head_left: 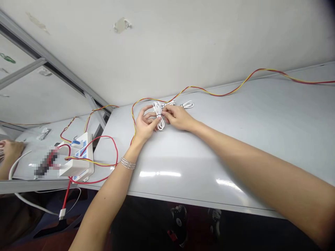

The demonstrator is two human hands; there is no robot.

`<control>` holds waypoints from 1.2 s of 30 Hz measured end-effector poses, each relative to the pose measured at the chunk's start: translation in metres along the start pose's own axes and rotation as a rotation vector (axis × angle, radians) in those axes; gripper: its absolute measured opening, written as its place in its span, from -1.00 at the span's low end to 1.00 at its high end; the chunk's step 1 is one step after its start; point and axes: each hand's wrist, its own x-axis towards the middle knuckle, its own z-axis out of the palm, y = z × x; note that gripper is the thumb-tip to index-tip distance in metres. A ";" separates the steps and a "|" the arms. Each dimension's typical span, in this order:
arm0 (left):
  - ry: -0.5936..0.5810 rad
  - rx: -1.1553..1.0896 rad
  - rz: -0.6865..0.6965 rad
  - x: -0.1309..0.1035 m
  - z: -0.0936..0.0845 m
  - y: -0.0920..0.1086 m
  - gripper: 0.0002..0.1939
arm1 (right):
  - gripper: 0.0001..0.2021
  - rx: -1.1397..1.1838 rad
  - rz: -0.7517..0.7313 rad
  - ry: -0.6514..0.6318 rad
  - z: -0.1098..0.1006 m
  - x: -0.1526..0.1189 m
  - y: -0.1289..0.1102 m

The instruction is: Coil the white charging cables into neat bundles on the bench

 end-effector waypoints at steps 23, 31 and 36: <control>-0.097 -0.019 0.145 0.008 -0.006 -0.011 -0.53 | -0.71 0.223 0.221 -0.148 -0.003 0.005 -0.011; -0.068 -0.055 0.022 0.007 -0.005 -0.009 -0.43 | -0.79 0.117 0.122 -0.068 0.001 0.003 -0.004; -0.009 -0.076 -0.012 0.009 -0.003 -0.013 -0.40 | -0.90 0.053 0.077 -0.020 0.003 0.003 0.004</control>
